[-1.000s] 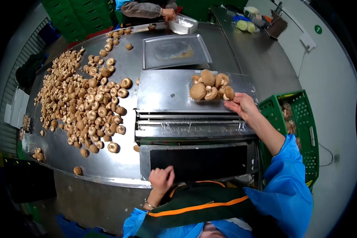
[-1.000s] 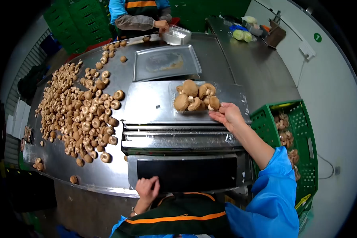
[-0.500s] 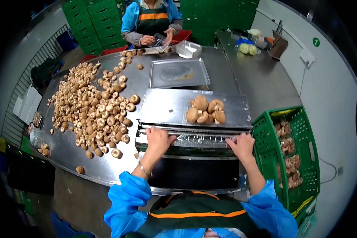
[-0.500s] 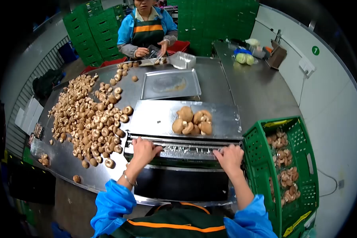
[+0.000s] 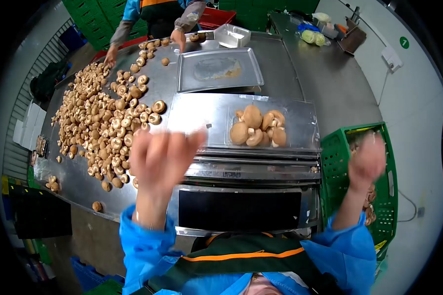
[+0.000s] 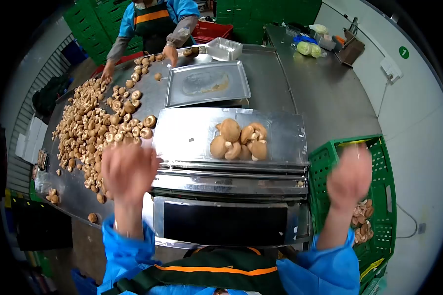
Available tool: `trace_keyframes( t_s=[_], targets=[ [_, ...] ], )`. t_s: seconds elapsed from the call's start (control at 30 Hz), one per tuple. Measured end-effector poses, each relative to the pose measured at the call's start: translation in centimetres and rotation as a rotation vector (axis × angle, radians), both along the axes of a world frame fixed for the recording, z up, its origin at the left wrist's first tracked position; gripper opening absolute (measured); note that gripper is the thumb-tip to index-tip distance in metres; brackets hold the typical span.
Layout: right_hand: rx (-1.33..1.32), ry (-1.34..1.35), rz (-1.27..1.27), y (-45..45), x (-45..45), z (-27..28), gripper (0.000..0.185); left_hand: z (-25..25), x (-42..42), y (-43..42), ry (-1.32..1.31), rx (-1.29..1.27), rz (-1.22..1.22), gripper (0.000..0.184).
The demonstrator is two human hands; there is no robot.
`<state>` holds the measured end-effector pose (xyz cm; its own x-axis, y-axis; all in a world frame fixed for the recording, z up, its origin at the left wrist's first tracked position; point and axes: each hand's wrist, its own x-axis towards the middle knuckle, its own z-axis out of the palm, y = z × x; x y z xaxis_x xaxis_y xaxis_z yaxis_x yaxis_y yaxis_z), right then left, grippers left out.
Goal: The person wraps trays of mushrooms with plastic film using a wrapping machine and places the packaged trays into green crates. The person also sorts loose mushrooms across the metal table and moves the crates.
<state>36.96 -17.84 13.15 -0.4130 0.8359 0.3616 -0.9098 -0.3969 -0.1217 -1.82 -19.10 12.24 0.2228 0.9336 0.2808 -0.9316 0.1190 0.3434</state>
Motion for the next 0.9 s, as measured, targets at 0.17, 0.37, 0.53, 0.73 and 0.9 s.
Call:
trace_keyframes(
  t_s=[0.17,0.37,0.53,0.73,0.9],
  targets=[
    [0.190,-1.105,-0.751,15.8,-6.9,-2.4,0.016,-4.3,4.9,17.6,1.073,0.259,0.419,0.037],
    [0.404,-1.768,-0.142,16.5,-7.4,-10.5,0.026,-11.4,5.4,17.7,1.367,0.171,-0.122,0.034],
    [0.105,-1.682,0.110,13.4,-5.6,-8.1,0.039,-7.4,3.6,14.2,1.303,0.041,-0.485,0.059],
    [-0.157,-1.454,0.163,8.6,-5.1,-7.4,0.050,-5.0,3.1,9.3,1.156,0.158,-0.463,0.073],
    [0.026,-1.496,0.266,-1.8,-4.3,-3.4,0.053,-2.6,2.5,0.0,1.193,0.228,-0.585,0.066]
  ],
)
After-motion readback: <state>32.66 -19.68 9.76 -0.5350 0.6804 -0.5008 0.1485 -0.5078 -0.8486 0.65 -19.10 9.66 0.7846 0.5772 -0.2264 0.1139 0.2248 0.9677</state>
